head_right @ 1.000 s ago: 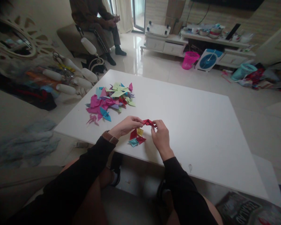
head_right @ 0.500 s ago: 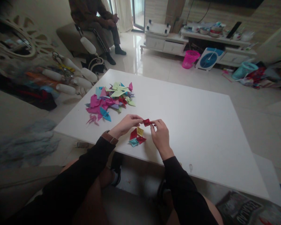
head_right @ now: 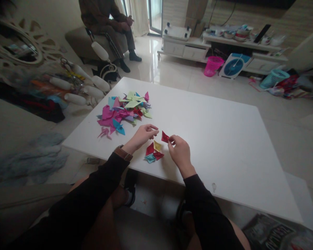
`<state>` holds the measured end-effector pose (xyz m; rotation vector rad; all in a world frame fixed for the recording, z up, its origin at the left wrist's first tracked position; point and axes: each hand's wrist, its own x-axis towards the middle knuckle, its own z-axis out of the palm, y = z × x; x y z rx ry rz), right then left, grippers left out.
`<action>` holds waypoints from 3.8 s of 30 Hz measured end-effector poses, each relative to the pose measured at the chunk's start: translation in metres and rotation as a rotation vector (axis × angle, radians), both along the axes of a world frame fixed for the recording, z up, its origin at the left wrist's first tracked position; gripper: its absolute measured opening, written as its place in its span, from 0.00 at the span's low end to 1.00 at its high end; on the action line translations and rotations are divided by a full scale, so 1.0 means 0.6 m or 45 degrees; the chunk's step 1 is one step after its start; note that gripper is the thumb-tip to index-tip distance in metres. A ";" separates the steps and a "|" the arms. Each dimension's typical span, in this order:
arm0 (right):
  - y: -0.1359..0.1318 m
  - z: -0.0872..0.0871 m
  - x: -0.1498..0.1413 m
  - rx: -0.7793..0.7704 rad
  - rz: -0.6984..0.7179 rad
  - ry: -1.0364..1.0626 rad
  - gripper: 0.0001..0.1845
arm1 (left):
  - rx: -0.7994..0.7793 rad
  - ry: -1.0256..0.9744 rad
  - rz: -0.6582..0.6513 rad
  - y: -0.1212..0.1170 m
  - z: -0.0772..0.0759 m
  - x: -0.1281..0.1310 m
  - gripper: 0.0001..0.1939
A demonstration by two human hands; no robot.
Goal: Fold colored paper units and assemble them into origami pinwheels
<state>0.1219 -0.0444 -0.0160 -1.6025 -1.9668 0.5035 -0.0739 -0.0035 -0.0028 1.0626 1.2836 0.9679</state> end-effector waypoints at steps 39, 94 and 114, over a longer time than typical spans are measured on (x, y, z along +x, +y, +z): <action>-0.013 -0.004 -0.016 -0.522 0.134 -0.566 0.15 | -0.042 -0.050 0.059 0.002 0.014 0.012 0.07; -0.019 0.012 0.013 -0.426 0.089 -0.510 0.14 | 0.027 1.258 -0.151 0.044 -0.106 -0.115 0.27; -0.017 0.008 0.014 -0.391 0.074 -0.487 0.13 | -0.048 1.093 -0.015 0.059 -0.083 -0.133 0.12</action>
